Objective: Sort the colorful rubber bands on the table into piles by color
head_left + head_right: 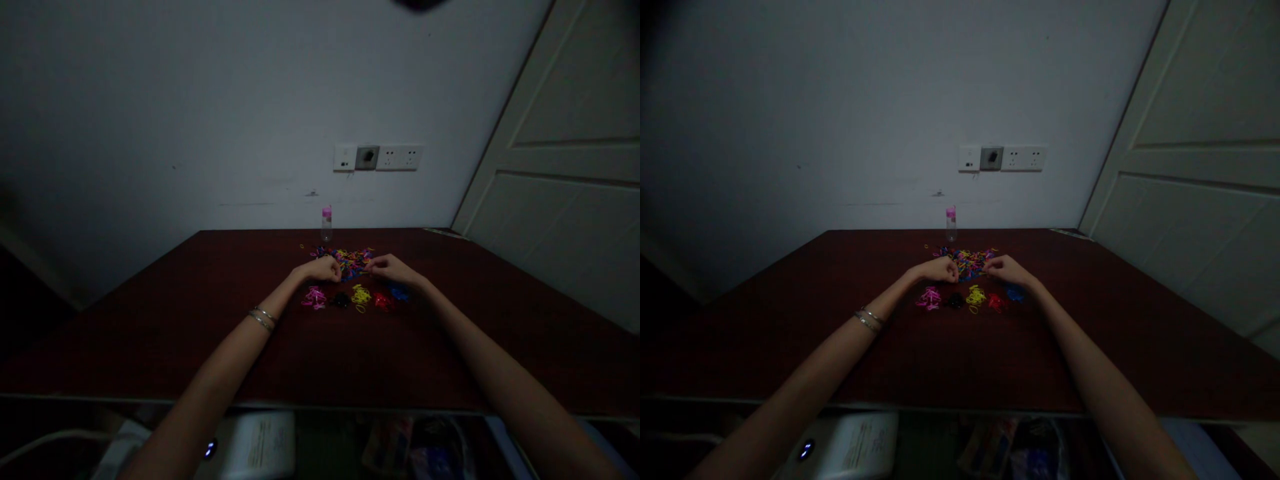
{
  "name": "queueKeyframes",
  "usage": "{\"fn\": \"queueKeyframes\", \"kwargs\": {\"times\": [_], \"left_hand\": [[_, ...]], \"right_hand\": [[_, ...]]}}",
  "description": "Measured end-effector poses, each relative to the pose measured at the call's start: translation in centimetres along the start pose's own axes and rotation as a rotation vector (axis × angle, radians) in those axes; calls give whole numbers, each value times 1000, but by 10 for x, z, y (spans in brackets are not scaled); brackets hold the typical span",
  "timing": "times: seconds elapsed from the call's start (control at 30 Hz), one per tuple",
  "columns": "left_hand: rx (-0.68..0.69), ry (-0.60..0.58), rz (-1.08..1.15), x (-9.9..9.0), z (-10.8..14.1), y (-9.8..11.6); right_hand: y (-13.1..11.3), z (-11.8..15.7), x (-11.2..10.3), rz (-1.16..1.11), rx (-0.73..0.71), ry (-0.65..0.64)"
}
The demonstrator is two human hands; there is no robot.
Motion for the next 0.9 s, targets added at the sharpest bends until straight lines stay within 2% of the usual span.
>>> {"fn": "queueKeyframes", "kwargs": {"times": [0.23, 0.3, 0.37, 0.47, 0.53, 0.7, 0.9], "left_hand": [[81, -268, 163, -10, 7, 18], [96, -293, 184, -10, 7, 19], [83, -231, 179, -10, 5, 16], [37, -49, 127, -11, 2, 7], [7, 31, 81, -10, 0, 3], [-51, 79, -31, -5, 2, -1], [-62, 125, -36, 2, -1, -5]], "right_hand": [[4, -4, -1, 40, -33, -17], [5, -4, -1, 50, -45, -16], [5, -4, -1, 58, -59, -4], [5, -4, 0, 81, -75, 15], [5, -4, 0, 105, -74, 18], [7, -5, -1, 112, -44, 30], [7, -4, -1, 107, -71, 29]]}}
Point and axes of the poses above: each hand's wrist, its own z-axis away from the middle knuckle, its own x-axis out of the palm, y = z × x, the point moved 1 cm from there along -z, towards the middle knuckle, and after that the axes turned 9 degrees about -z, right-handed, at the moved point
